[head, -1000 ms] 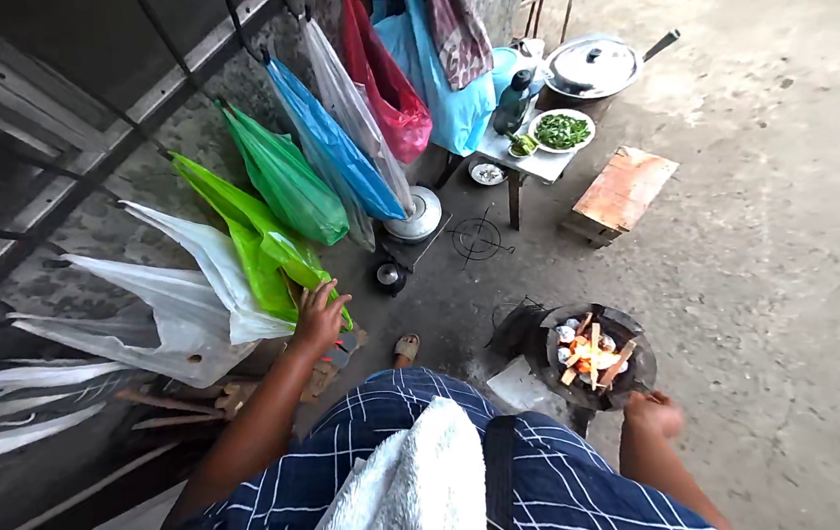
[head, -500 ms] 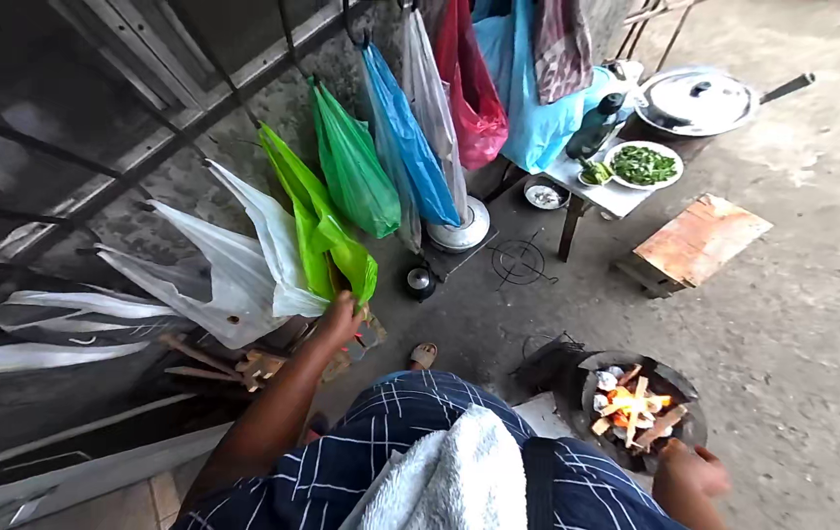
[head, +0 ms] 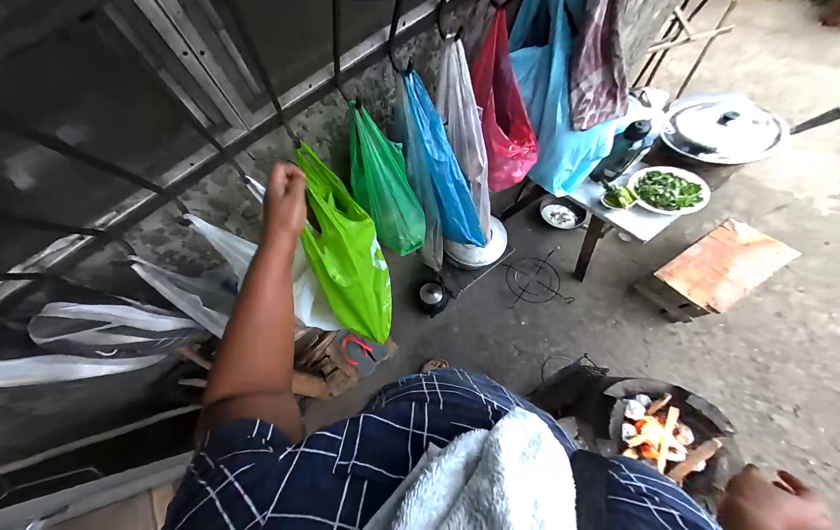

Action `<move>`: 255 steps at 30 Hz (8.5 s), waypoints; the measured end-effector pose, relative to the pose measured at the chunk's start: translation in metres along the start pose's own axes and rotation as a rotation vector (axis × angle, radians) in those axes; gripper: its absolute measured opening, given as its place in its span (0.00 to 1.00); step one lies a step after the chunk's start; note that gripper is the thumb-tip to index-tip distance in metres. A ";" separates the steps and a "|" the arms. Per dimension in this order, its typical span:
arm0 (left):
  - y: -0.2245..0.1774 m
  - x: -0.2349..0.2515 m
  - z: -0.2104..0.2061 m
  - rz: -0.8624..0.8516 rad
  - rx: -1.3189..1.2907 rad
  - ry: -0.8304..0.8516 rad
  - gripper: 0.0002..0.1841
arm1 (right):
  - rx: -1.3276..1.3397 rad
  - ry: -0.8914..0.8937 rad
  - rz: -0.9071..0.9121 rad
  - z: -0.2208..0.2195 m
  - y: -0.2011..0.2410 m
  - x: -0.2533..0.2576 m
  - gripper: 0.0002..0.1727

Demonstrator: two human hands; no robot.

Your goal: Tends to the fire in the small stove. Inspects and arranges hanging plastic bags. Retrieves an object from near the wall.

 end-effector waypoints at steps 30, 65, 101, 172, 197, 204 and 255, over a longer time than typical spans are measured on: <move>0.107 -0.078 -0.143 -0.696 0.753 0.778 0.12 | -0.055 1.312 1.659 -0.287 0.380 -0.364 0.13; 0.113 -0.167 -0.110 -0.439 0.540 0.713 0.23 | -1.285 1.272 1.535 -0.286 0.313 -0.381 0.37; 0.314 -0.331 0.028 0.000 0.431 0.969 0.24 | -0.445 1.313 1.597 -0.144 0.480 -0.445 0.17; 0.626 -0.183 -0.444 -0.576 1.184 1.286 0.34 | -0.255 1.317 0.167 -0.527 -0.326 -0.440 0.16; 0.622 -0.119 -0.418 -0.478 0.874 0.955 0.19 | 0.329 1.072 -0.712 -0.716 -0.284 -0.533 0.24; 0.611 -0.128 -0.399 -0.428 0.742 0.799 0.19 | 0.097 1.108 -0.168 -0.647 -0.262 -0.502 0.25; 0.227 -0.307 -0.171 -0.074 0.523 1.298 0.23 | -0.490 1.390 -0.182 -0.044 -0.232 -0.590 0.23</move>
Point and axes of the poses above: each hand's wrist, its own x-axis towards the middle knuckle, its own z-axis out of the back of the hand, y = z × x, the point moved 3 cm from there along x, towards the middle knuckle, and after that the axes turned 11 degrees about x, right-handed, at the moved point
